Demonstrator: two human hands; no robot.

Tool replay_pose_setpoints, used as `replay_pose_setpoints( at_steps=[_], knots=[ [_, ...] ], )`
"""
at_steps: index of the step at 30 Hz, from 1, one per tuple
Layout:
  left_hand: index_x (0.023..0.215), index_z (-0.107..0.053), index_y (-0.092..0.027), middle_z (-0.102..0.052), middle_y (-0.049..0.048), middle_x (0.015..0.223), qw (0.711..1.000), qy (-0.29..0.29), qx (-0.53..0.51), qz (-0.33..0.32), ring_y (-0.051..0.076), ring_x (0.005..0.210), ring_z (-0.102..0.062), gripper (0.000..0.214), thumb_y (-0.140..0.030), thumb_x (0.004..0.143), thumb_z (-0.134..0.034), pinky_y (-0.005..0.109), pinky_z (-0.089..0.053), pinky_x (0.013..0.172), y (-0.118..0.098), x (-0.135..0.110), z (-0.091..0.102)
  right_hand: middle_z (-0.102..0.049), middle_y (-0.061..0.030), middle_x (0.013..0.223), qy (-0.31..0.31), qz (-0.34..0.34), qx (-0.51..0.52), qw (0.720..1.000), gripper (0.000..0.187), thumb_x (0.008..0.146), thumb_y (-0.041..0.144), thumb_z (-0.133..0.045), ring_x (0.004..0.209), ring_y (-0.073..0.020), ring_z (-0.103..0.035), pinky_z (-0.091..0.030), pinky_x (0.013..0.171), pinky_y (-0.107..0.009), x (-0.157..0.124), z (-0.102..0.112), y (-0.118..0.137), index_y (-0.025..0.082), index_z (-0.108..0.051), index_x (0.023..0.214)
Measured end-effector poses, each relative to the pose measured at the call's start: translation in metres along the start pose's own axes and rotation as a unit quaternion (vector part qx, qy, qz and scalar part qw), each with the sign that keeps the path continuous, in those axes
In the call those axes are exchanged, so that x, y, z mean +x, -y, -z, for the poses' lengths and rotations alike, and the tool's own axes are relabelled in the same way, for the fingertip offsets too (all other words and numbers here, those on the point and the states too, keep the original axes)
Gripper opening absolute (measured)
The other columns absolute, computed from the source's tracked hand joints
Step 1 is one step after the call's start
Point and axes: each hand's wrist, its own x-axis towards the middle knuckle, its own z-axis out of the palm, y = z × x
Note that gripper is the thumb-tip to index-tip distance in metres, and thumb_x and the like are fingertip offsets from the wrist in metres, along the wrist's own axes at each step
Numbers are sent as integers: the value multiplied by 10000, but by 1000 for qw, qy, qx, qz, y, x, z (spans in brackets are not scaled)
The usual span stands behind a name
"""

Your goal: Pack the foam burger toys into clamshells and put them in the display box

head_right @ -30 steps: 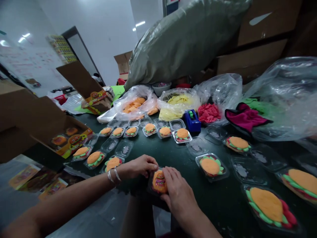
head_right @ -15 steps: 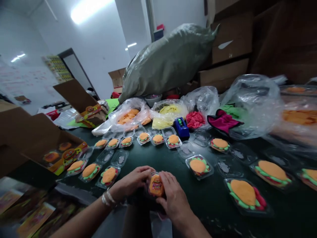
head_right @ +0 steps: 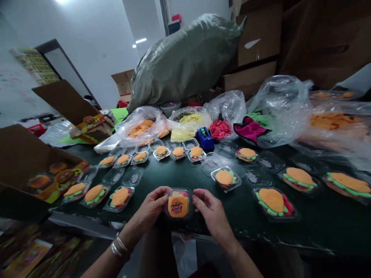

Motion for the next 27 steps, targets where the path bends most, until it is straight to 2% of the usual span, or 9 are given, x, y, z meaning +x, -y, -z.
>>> replay_pose_setpoints(
  at_steps=[3,6,10,14,17,22,27],
  knots=[
    [874,-621,-146,-615,-1,797,1000,12,-18,3,112,686,-560,330,-314,662,-810,223,-450,654,2,-8,-5,-601,15,713,26,1,1,1000,279,782,452,-684,662,-141,-536,-439,599,-242,0,2,14,176,-650,814],
    [868,-636,-147,-609,-11,777,1000,27,-7,1,97,673,-542,294,-303,681,-800,199,-424,630,1,-12,-7,-568,31,693,27,14,14,999,251,753,413,-727,667,-130,-494,-408,613,-232,0,1,23,177,-641,744],
    [849,-645,-145,-610,-17,764,999,34,-17,4,101,658,-548,290,-298,664,-807,214,-442,634,-5,-1,-10,-567,33,653,9,-19,67,998,254,664,378,-797,633,-121,-473,-384,589,-227,13,-2,28,170,-655,696],
    [864,-641,-131,-639,20,819,999,-6,-46,28,130,688,-589,354,-296,611,-828,256,-483,663,-12,18,-17,-557,40,602,-20,-48,112,992,352,545,426,-843,557,-118,-473,-385,533,-237,38,-5,24,173,-631,666],
    [931,-622,-144,-635,15,810,998,-48,-36,6,118,679,-586,404,-319,619,-811,229,-469,620,-10,19,-22,-558,44,609,-66,-36,139,987,396,511,457,-848,552,-119,-484,-401,530,-243,48,-4,20,182,-617,676],
    [776,-546,-156,-561,-36,616,998,-64,0,-11,88,527,-511,360,-387,638,-784,209,-405,511,5,2,-27,-579,35,670,-120,2,164,979,375,546,456,-843,593,-124,-501,-430,558,-248,32,-1,16,193,-640,721],
    [727,-530,-158,-525,-53,579,996,-65,8,-52,71,516,-462,346,-407,664,-761,195,-353,515,20,-6,-34,-591,37,693,-137,46,141,979,301,639,430,-823,642,-125,-498,-425,597,-229,0,-7,18,208,-663,763]
  ],
)
